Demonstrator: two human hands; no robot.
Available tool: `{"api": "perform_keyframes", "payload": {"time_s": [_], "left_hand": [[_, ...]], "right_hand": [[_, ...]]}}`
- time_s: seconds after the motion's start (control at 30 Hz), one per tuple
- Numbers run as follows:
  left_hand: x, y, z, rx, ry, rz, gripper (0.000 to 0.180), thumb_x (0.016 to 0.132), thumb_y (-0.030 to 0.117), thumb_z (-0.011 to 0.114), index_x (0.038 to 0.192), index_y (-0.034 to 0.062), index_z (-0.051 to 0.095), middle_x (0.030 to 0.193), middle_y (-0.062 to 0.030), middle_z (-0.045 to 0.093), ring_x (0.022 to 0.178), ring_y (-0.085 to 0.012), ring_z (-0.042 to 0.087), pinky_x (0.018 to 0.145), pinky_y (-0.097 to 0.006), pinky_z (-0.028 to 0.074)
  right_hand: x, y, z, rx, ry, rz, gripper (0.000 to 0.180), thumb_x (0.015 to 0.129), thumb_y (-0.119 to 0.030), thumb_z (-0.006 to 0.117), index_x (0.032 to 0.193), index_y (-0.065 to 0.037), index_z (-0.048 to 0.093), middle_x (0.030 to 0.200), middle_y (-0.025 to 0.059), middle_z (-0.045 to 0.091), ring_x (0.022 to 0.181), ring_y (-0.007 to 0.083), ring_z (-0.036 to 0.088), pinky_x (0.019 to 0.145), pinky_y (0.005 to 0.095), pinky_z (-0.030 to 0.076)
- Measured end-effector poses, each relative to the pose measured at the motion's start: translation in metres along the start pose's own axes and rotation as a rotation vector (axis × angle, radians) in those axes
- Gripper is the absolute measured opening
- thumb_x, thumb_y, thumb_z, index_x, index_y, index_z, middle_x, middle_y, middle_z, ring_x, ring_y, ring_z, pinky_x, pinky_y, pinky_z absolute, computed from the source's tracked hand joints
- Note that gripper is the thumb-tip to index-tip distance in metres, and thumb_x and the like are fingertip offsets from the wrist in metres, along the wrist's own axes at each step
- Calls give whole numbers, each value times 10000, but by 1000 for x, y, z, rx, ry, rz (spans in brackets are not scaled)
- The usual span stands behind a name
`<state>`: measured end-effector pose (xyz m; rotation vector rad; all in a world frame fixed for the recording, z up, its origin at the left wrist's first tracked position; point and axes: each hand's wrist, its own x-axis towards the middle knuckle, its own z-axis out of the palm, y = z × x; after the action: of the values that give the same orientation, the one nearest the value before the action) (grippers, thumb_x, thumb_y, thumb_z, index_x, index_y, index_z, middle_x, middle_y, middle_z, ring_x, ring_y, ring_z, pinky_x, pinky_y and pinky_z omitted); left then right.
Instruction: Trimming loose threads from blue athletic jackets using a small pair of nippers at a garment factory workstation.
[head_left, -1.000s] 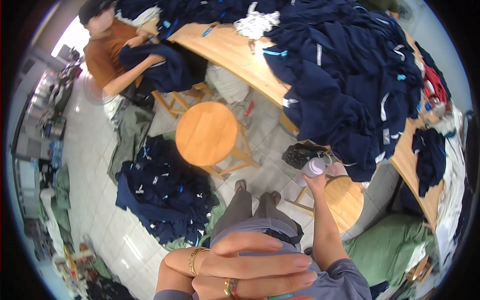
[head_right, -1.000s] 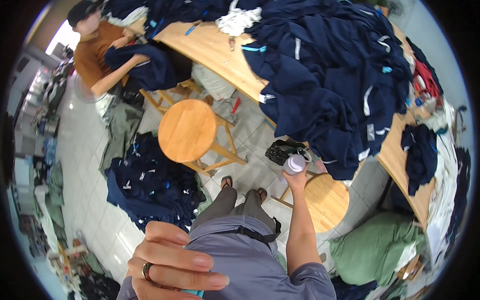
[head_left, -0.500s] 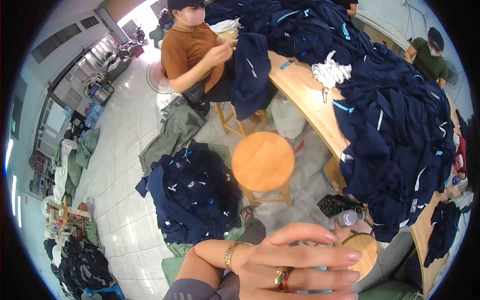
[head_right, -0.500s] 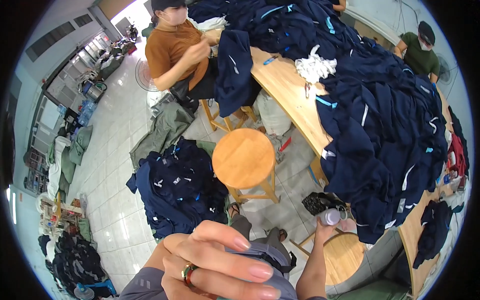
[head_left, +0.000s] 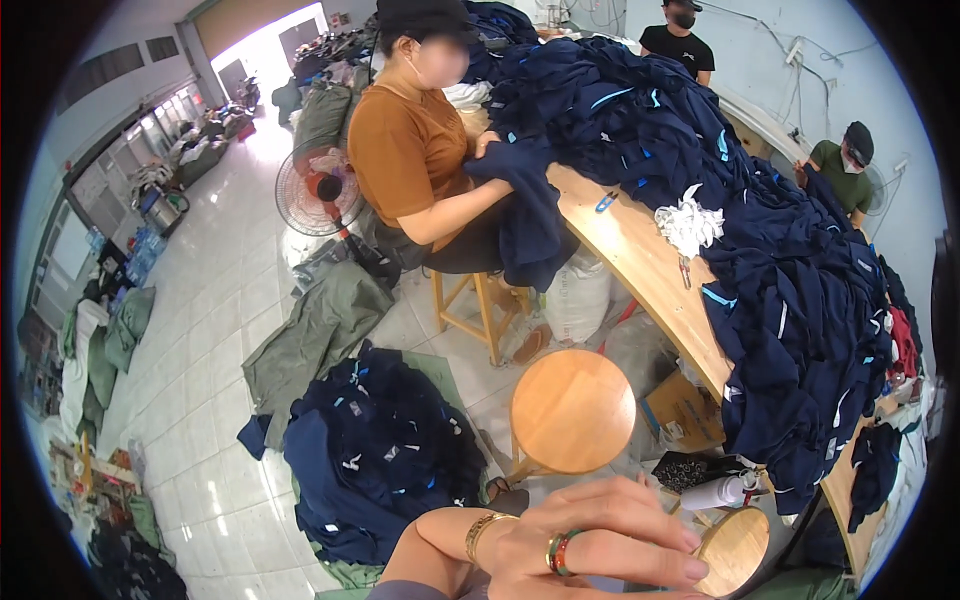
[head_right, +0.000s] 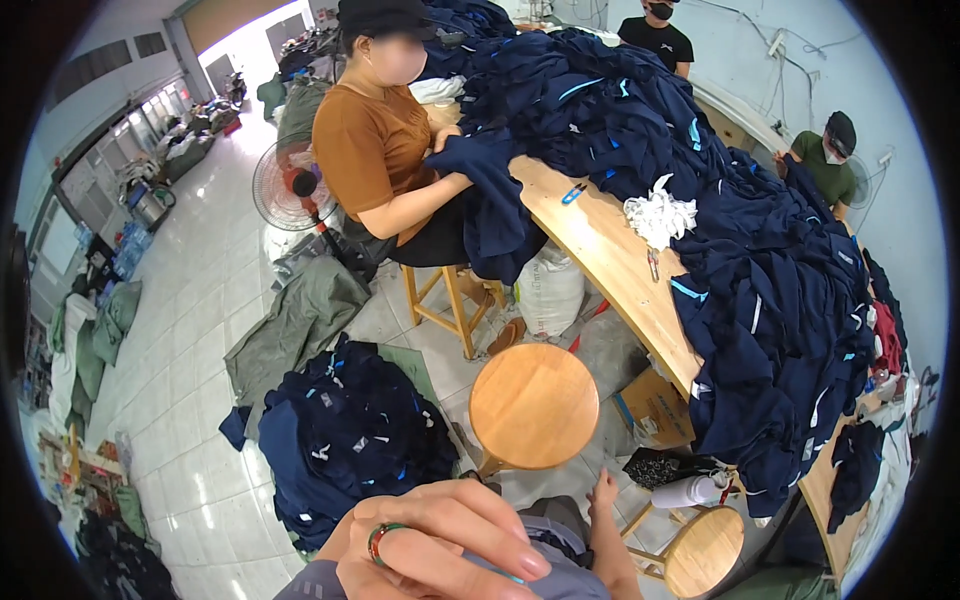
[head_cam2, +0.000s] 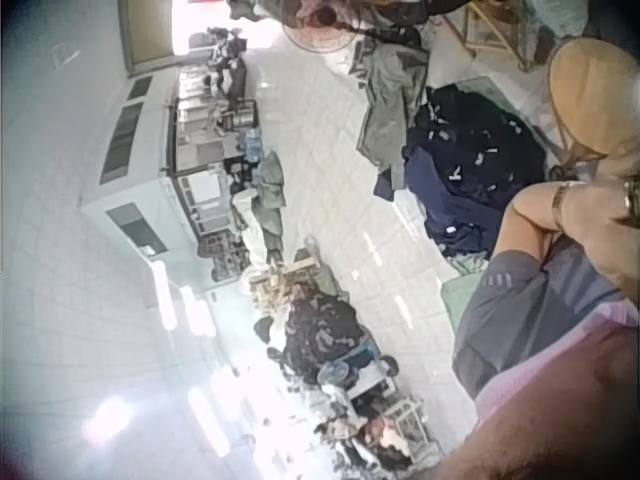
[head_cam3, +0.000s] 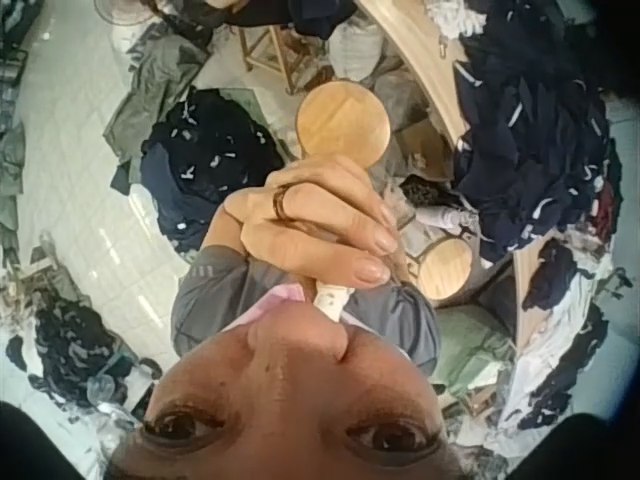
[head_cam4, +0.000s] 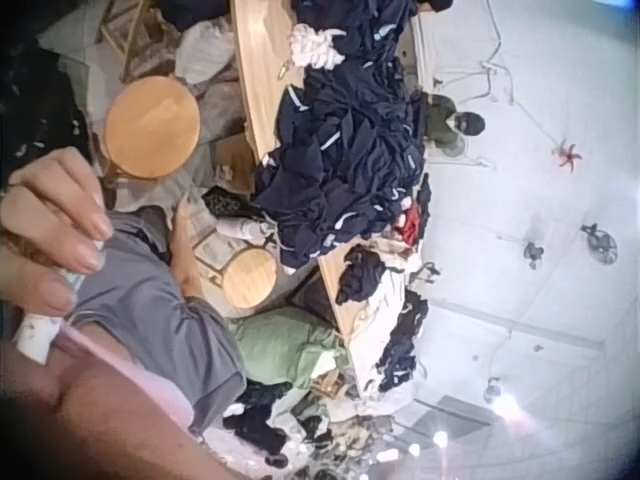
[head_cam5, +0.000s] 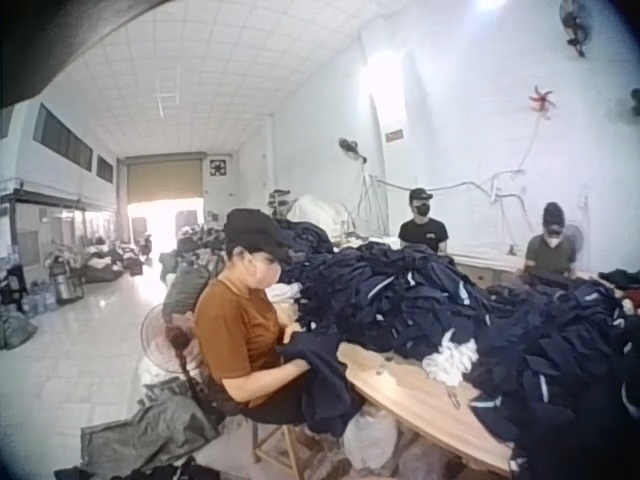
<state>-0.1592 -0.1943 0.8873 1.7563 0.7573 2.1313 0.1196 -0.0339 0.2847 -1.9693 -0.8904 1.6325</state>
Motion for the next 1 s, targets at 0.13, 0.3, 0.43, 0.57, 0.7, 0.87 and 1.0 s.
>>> {"api": "perform_keyframes", "payload": {"time_s": [0.13, 0.3, 0.43, 0.57, 0.7, 0.87, 1.0], "left_hand": [[6, -2, -34, -70, 110, -155, 177, 832, 230, 644, 899, 67, 650, 847, -101, 656, 720, -257, 647, 603, -332, 512], [13, -34, -54, -184, -75, -216, 187, 832, 246, 637, 848, 60, 642, 828, -108, 661, 690, -222, 663, 544, -296, 507], [12, -73, -21, -280, 57, -64, 193, 850, 239, 623, 836, 47, 643, 827, -124, 661, 674, -228, 662, 522, -299, 509], [45, -120, 10, -313, -54, -394, 183, 862, 199, 609, 840, 22, 649, 836, -145, 659, 674, -243, 660, 541, -325, 523], [66, -166, 56, -213, -506, -904, 179, 830, 188, 633, 865, 13, 652, 863, -141, 659, 681, -256, 659, 573, -334, 529], [75, -242, 149, -71, -406, -465, 177, 824, 186, 632, 878, 17, 643, 902, -137, 654, 681, -259, 657, 578, -336, 529], [98, -300, 222, -23, -123, -300, 109, 852, 149, 605, 845, 45, 638, 848, -113, 647, 660, -243, 652, 544, -298, 512]], "right_hand": [[-92, -136, 71, -52, -155, -178, 560, 838, -543, 557, 1039, -21, 556, 781, 67, 536, 621, 148, 512, 491, 296, 429], [-70, -179, 82, -353, -164, -111, 662, 730, -470, 691, 1201, -75, 442, 1068, 145, 533, 888, 311, 563, 631, 447, 494], [-74, -213, 88, -226, -285, -116, 508, 728, -290, 742, 1075, 38, 568, 972, 119, 634, 845, 216, 616, 756, 345, 495], [-64, -204, 82, 19, -414, 23, 431, 714, -144, 778, 1053, 24, 571, 951, 93, 634, 823, 195, 611, 741, 326, 486], [-36, -182, 80, 251, -446, 49, 366, 698, -83, 779, 990, -27, 565, 903, 69, 624, 806, 185, 594, 738, 327, 486], [-17, -210, 68, 208, -480, -25, 324, 727, -65, 748, 984, -15, 557, 915, 90, 626, 837, 179, 593, 764, 311, 479], [2, -218, 67, -115, -539, -226, 452, 745, -144, 730, 1125, 13, 542, 1001, 131, 642, 916, 246, 615, 811, 312, 479]]}}
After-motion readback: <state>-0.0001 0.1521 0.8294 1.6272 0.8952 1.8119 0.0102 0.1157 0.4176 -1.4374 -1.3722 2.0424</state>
